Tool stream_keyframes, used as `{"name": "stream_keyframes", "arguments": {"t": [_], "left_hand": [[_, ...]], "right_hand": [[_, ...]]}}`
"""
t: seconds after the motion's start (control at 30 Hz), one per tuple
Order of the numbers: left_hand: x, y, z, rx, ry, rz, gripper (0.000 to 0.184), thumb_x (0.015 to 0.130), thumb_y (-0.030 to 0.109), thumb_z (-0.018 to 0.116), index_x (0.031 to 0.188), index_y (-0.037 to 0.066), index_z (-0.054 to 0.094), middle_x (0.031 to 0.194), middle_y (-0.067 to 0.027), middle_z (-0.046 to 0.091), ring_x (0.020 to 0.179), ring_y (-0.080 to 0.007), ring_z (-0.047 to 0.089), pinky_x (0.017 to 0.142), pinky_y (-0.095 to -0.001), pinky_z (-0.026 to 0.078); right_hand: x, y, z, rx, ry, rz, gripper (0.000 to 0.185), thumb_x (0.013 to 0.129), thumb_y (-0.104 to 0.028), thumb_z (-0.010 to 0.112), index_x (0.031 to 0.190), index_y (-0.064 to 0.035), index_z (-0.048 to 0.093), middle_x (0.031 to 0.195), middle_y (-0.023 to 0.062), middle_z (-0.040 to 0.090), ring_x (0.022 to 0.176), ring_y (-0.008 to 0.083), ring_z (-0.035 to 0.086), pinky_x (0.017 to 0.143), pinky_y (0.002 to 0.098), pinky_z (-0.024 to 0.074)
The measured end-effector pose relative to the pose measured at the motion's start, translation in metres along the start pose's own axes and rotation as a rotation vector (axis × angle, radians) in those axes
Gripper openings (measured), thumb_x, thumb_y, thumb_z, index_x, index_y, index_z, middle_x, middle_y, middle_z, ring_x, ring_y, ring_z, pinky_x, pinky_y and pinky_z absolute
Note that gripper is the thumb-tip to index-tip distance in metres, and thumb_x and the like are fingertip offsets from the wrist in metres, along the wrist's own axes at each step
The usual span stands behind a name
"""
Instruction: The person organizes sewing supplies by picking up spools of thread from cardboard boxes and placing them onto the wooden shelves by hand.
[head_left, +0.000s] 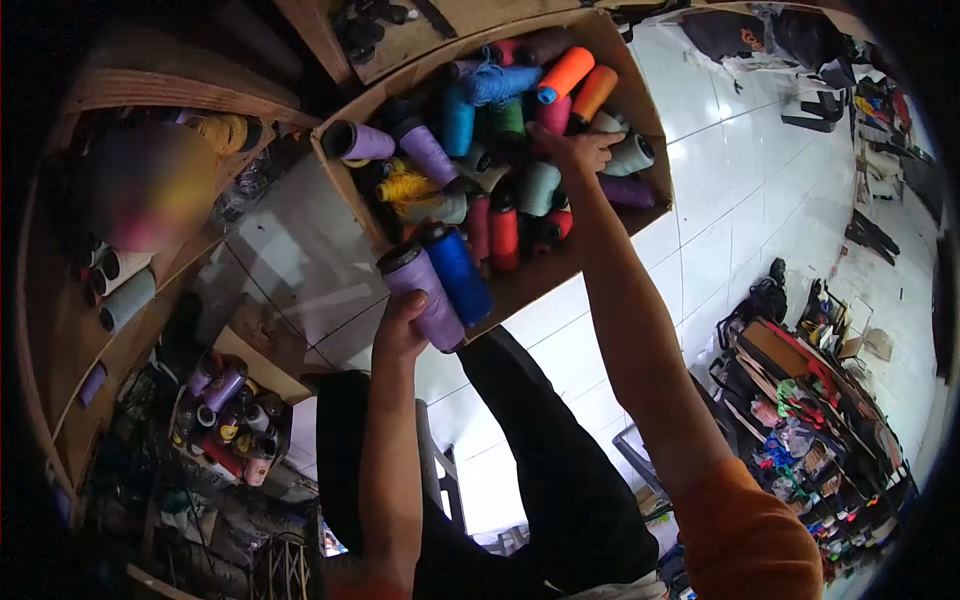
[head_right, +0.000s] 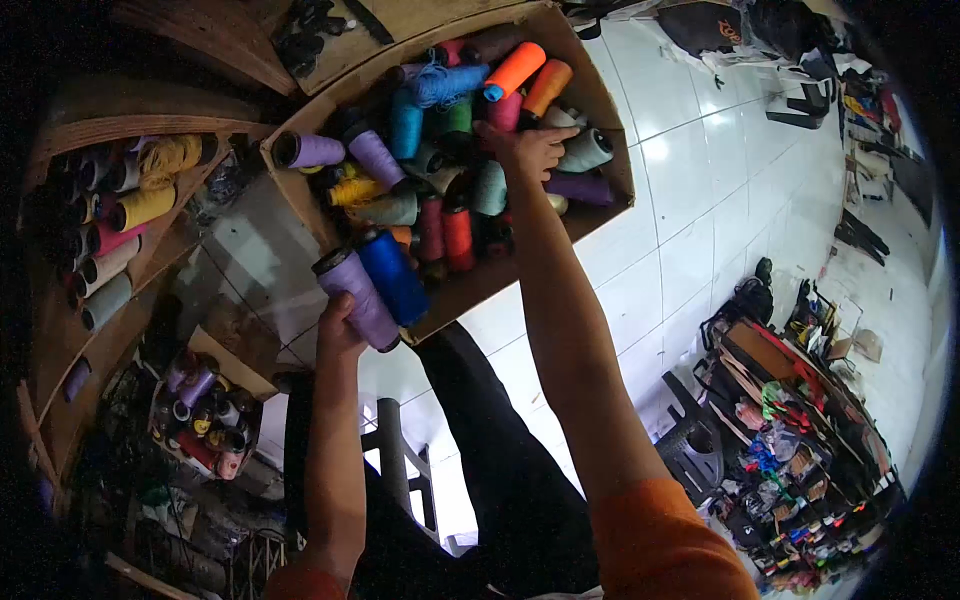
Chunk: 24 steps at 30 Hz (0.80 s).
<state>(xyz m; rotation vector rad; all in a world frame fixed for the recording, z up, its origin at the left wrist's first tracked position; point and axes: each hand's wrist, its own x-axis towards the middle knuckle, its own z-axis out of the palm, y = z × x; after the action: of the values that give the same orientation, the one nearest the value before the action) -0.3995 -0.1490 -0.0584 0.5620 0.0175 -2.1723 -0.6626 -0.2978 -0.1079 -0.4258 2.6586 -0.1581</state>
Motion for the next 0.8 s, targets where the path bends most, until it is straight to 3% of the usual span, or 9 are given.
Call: {"name": "stream_keyframes", "arguments": {"t": [0.07,0.23,0.3,0.47,0.5,0.6,0.63,0.7,0.8], "left_hand": [[-0.003,-0.002,-0.003,-0.044,-0.015,-0.011,0.092,0.068,0.038,0.075,0.137,0.006,0.025,0.131,-0.0154,0.043,0.118,-0.0292,0.047,0.098,-0.0434,0.04],[0.007,0.016,0.014,-0.003,-0.114,0.064,0.096,0.07,0.058,0.065,0.137,0.004,0.024,0.132,-0.0202,0.04,0.118,-0.0332,0.046,0.099,-0.0469,0.038],[0.007,0.021,0.022,0.028,-0.062,0.086,0.1,0.069,0.069,0.057,0.136,0.003,0.026,0.13,-0.0221,0.042,0.115,-0.0359,0.048,0.099,-0.0491,0.038],[0.006,0.037,0.024,0.123,0.013,0.116,0.099,0.07,0.073,0.052,0.134,0.001,0.029,0.129,-0.0226,0.043,0.114,-0.0358,0.049,0.097,-0.0488,0.039],[0.004,0.038,0.023,0.12,0.013,0.117,0.098,0.071,0.072,0.052,0.134,0.001,0.029,0.129,-0.0228,0.043,0.115,-0.0359,0.048,0.097,-0.0485,0.039],[0.002,0.038,0.014,0.05,-0.066,0.13,0.091,0.076,0.066,0.051,0.136,0.003,0.026,0.13,-0.0233,0.042,0.118,-0.0361,0.046,0.097,-0.0477,0.039],[0.002,0.038,0.011,0.032,-0.081,0.137,0.09,0.076,0.066,0.051,0.136,0.003,0.027,0.129,-0.0232,0.043,0.117,-0.0359,0.046,0.097,-0.0475,0.04],[-0.001,0.038,0.009,-0.007,-0.103,0.151,0.089,0.077,0.065,0.051,0.135,0.002,0.028,0.128,-0.0229,0.044,0.117,-0.0354,0.047,0.097,-0.0473,0.04],[-0.008,0.041,0.01,-0.006,-0.008,0.13,0.096,0.07,0.071,0.054,0.134,0.004,0.031,0.129,-0.0218,0.044,0.115,-0.0332,0.049,0.096,-0.0486,0.041]], "right_hand": [[0.005,-0.001,0.005,-0.014,-0.005,0.083,0.142,0.046,-0.048,0.086,0.14,-0.0031,-0.011,0.134,0.0201,0.032,0.125,0.0313,0.037,0.101,0.0471,0.033],[-0.002,0.013,0.001,0.16,-0.001,-0.161,0.137,0.051,-0.035,0.085,0.136,0.004,-0.016,0.123,0.0395,0.032,0.111,0.0482,0.043,0.097,0.0486,0.0379],[-0.012,0.015,0.0,0.142,0.068,-0.239,0.137,0.051,-0.036,0.084,0.137,0.0018,-0.015,0.127,0.0372,0.031,0.113,0.0478,0.044,0.097,0.0465,0.0392],[-0.029,0.023,0.013,0.034,0.113,-0.402,0.13,0.052,-0.031,0.081,0.138,0.0029,-0.011,0.13,0.0393,0.026,0.115,0.0494,0.039,0.099,0.0462,0.0369],[-0.026,0.022,0.013,0.09,0.032,-0.241,0.13,0.052,-0.031,0.081,0.138,0.0023,-0.01,0.134,0.0332,0.025,0.117,0.0497,0.036,0.099,0.0461,0.0357],[-0.027,0.026,0.016,0.05,0.214,-0.482,0.131,0.054,-0.031,0.08,0.136,0.0017,-0.018,0.12,0.0379,0.038,0.104,0.0521,0.047,0.094,0.0466,0.0397],[-0.027,0.034,0.006,0.189,0.135,-0.541,0.127,0.055,-0.029,0.078,0.136,0.0059,-0.013,0.124,0.0332,0.04,0.104,0.0486,0.049,0.093,0.0444,0.0405],[-0.02,0.048,0.002,0.378,-0.023,-0.368,0.123,0.056,-0.028,0.076,0.138,0.005,-0.01,0.127,0.0277,0.04,0.106,0.0434,0.05,0.092,0.0438,0.0407],[-0.052,0.064,-0.026,0.681,-0.356,-0.184,0.112,0.061,-0.025,0.072,0.143,-0.0064,-0.002,0.125,0.0162,0.042,0.103,0.0275,0.053,0.087,0.0378,0.0442]]}}
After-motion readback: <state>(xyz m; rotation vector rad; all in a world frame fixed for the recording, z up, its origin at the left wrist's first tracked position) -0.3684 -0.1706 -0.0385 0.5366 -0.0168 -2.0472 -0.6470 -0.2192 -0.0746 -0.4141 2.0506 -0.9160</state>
